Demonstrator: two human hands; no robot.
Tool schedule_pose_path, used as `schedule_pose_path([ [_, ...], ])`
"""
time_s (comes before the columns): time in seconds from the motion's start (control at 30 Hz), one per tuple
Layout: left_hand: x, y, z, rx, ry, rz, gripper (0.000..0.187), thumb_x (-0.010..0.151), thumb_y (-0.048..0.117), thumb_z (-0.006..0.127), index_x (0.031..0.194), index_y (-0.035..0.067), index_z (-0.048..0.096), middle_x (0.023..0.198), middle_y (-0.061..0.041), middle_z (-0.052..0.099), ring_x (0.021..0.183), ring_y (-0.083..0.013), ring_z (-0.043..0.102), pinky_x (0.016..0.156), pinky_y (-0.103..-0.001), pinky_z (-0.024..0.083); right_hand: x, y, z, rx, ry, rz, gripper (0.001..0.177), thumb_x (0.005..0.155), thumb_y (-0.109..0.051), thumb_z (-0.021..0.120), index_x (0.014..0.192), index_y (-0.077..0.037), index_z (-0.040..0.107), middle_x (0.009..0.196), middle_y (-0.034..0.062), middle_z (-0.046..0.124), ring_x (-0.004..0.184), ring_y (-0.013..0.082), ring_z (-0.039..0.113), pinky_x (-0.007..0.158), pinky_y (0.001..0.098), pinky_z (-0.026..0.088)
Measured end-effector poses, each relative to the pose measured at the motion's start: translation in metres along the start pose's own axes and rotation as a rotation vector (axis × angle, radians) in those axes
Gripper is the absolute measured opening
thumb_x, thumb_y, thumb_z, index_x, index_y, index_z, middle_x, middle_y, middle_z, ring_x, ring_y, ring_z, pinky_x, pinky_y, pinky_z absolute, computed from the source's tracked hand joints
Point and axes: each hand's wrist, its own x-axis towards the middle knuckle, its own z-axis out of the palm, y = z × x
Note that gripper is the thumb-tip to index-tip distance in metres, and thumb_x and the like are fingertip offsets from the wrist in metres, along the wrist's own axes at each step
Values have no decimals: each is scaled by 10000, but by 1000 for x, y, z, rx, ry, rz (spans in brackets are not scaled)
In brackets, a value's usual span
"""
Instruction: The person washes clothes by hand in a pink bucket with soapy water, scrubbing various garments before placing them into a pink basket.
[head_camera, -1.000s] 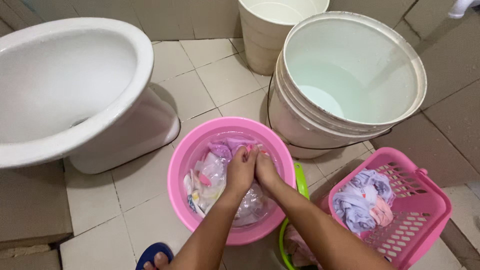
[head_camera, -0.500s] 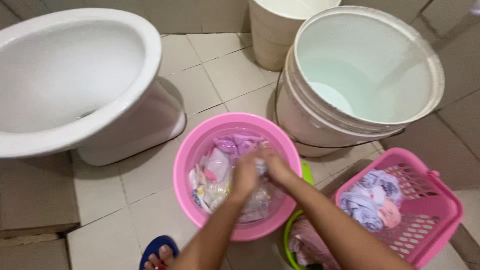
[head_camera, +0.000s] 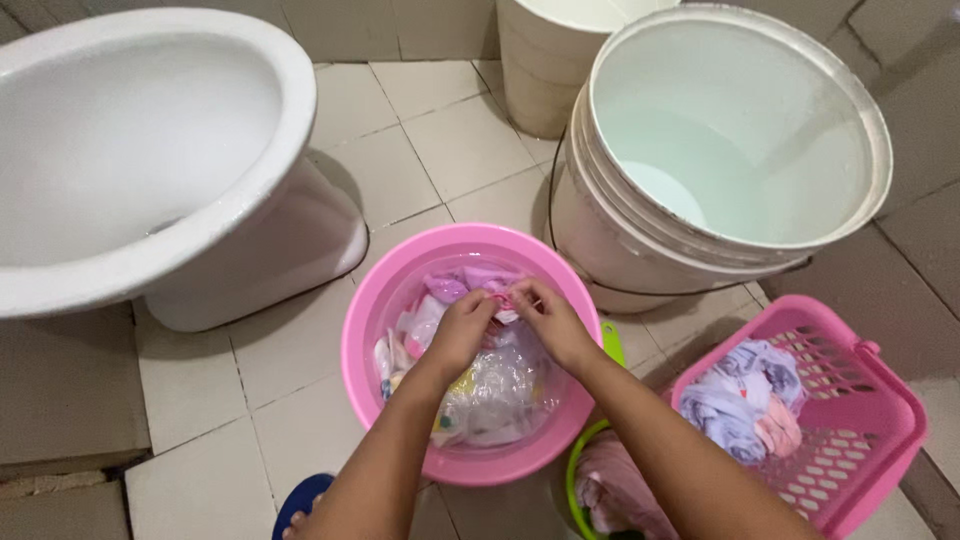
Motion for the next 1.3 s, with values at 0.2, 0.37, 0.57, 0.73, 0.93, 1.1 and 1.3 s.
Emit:
schedule_pose_path([
  [0.2,-6,-8,-10,170,216,184,196,948,243,669,962,48,681,824,-45,693,716,-128,637,648,-266,532,4,-22,9,77,-19,305,204,944,-252,677,1098,-118,688,1000,-10,700,889,99,639,758,282,536],
  [0.37,-10,-5,-18,-105,168,-17,182,912,208,668,961,37,708,829,-55,707,676,-136,674,620,-302,590,12,-14,6,631,67,343,119,986,-146,647,1055,-57,686,1008,47,707,933,161,682,862,315,584],
  [0.57,-11,-17,-17,-269,183,-55,289,964,273,620,928,-2,701,755,-55,613,606,-139,600,568,-314,551,0,-60,-4,-243,-149,-182,152,904,-102,669,1055,-77,666,970,91,700,860,195,688,786,356,570],
  [0.73,-21,-11,-25,-26,190,-201,452,979,401,581,866,-25,678,647,-110,618,524,-205,578,496,-341,456,0,-69,13,-501,-393,-23,205,903,-227,725,1029,-67,718,915,102,743,826,227,714,793,384,565],
  [0.93,-5,-78,-30,243,341,-230,397,980,380,557,1087,0,591,808,-120,673,592,-194,613,545,-356,509,-18,32,28,-987,-487,207,235,896,-286,712,924,-60,769,937,187,744,891,350,731,845,455,570],
  [1.1,12,-124,-45,402,108,42,345,943,309,629,1067,2,727,902,-40,742,806,-138,685,717,-289,520,-50,61,47,-1129,-534,154,166,800,-168,694,885,-33,740,921,193,711,847,384,727,776,494,579],
  [1.3,0,-85,-43,129,41,-306,374,970,301,508,1165,66,726,983,-59,670,835,-243,577,724,-405,481,-10,3,20,-624,-405,145,243,897,-271,736,871,-32,765,844,146,738,775,262,698,745,391,557],
])
